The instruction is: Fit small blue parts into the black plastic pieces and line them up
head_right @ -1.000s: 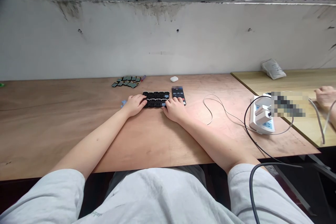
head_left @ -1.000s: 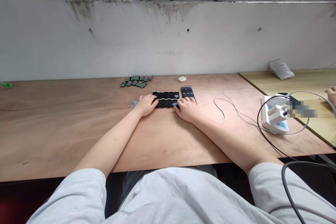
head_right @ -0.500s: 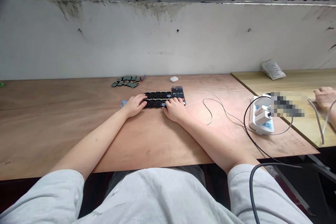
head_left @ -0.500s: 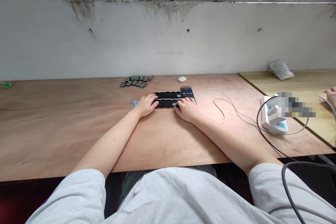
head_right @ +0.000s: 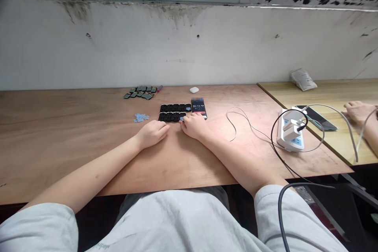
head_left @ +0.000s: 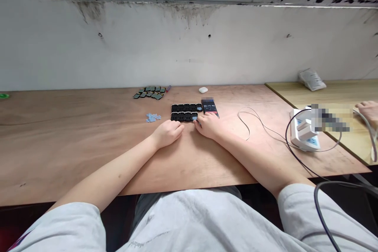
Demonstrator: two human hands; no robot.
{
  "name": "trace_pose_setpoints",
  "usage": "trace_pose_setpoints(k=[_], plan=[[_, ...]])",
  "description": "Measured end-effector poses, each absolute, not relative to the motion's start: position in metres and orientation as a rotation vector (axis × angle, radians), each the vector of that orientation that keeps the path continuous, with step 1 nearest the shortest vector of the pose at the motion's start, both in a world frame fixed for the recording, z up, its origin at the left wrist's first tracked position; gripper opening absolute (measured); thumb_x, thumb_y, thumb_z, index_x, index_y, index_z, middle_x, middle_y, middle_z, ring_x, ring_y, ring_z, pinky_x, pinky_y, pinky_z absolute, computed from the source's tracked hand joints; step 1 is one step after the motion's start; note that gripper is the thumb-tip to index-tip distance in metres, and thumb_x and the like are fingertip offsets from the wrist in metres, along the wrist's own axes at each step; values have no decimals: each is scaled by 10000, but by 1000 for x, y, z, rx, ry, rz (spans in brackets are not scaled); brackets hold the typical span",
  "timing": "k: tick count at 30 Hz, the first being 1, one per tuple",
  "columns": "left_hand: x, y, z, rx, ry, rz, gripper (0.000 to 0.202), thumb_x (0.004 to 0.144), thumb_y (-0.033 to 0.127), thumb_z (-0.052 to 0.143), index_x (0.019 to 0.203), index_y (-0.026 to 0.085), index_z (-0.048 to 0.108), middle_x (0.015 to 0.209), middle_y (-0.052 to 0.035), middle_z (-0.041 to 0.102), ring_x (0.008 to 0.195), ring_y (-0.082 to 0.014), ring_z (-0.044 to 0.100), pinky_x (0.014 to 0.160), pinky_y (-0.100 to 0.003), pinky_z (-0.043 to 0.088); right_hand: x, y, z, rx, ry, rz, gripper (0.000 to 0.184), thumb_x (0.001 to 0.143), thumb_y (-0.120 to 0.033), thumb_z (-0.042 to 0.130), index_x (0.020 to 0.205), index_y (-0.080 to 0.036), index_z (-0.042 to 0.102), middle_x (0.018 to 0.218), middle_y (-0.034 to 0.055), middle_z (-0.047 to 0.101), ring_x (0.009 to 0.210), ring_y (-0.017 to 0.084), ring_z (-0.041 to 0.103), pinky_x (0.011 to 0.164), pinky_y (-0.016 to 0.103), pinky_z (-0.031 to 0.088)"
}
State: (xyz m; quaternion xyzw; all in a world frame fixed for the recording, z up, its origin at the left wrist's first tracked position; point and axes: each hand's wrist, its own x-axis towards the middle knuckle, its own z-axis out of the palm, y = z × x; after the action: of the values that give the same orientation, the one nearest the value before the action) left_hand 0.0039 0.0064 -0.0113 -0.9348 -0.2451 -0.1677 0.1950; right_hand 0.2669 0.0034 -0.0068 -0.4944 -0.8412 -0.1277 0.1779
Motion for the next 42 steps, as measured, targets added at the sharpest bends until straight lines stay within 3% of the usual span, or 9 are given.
trace_pose_setpoints(k=[4,7,12,17,21,26,29,34,42], plan=[[10,-4,-12,-2712,-635,-525,241,1062,240,421,1052,187,656,902,-76,670,812,-207,634,714,-351,455,266,0,-5,-1123,-2512,-161,363,1053,-311,493,788,-180,703,771,95,734,747,221,651,769,349,431],[11,-4,-10,-2823,-635,-560,235,1062,295,448,1103,188,654,996,-94,696,880,-215,656,774,-353,480,265,-4,-6,-880,-2502,111,220,1009,-247,546,915,-191,737,841,74,753,796,208,678,755,311,478],[11,-3,-10,-2948,-763,-601,456,929,582,670,1137,178,642,1087,-118,711,971,-279,664,850,-410,512,264,-6,-12,-716,-2336,555,252,917,-155,596,1134,-194,720,1028,69,783,877,188,732,784,289,567],[13,-3,-16,-2931,-1016,-690,242,961,402,648,1093,198,655,1006,-86,722,943,-267,670,842,-407,535,262,-6,-15,-608,-2269,814,269,942,-161,567,1173,-197,700,1088,70,777,928,178,758,788,272,609],[8,3,-22,-2874,-1070,-873,204,969,283,587,1138,195,661,1063,-95,742,992,-250,698,904,-393,564,261,-5,-14,-506,-2287,523,177,963,-177,562,1069,-203,701,1146,113,745,998,204,737,865,333,618],[-13,19,-25,-2755,-1207,-1126,391,1002,471,605,1251,173,650,1079,-105,760,900,-218,725,855,-352,594,266,-2,-13,-473,-2353,121,162,984,-174,529,1011,-205,685,1110,131,735,979,225,709,839,372,602],[-24,26,-23,-2694,-1288,-1231,453,962,580,629,1185,187,670,991,-82,762,850,-217,722,839,-350,594,268,0,-14,-487,-2373,61,165,986,-169,521,1001,-208,680,1086,117,741,937,215,706,799,354,591],[-32,30,-17,-2538,-1476,-1279,378,1003,538,537,1000,197,700,834,-67,737,752,-209,692,754,-324,553,268,3,-18,-487,-2385,37,158,969,-157,530,989,-204,680,1082,113,743,926,214,703,789,350,579],[-50,53,-26,-2187,-2019,-1788,442,996,547,492,1070,176,719,876,-78,767,776,-206,735,753,-321,579,270,6,-19,-509,-2395,64,148,955,-144,543,987,-200,676,1088,119,732,936,212,700,792,340,573]])
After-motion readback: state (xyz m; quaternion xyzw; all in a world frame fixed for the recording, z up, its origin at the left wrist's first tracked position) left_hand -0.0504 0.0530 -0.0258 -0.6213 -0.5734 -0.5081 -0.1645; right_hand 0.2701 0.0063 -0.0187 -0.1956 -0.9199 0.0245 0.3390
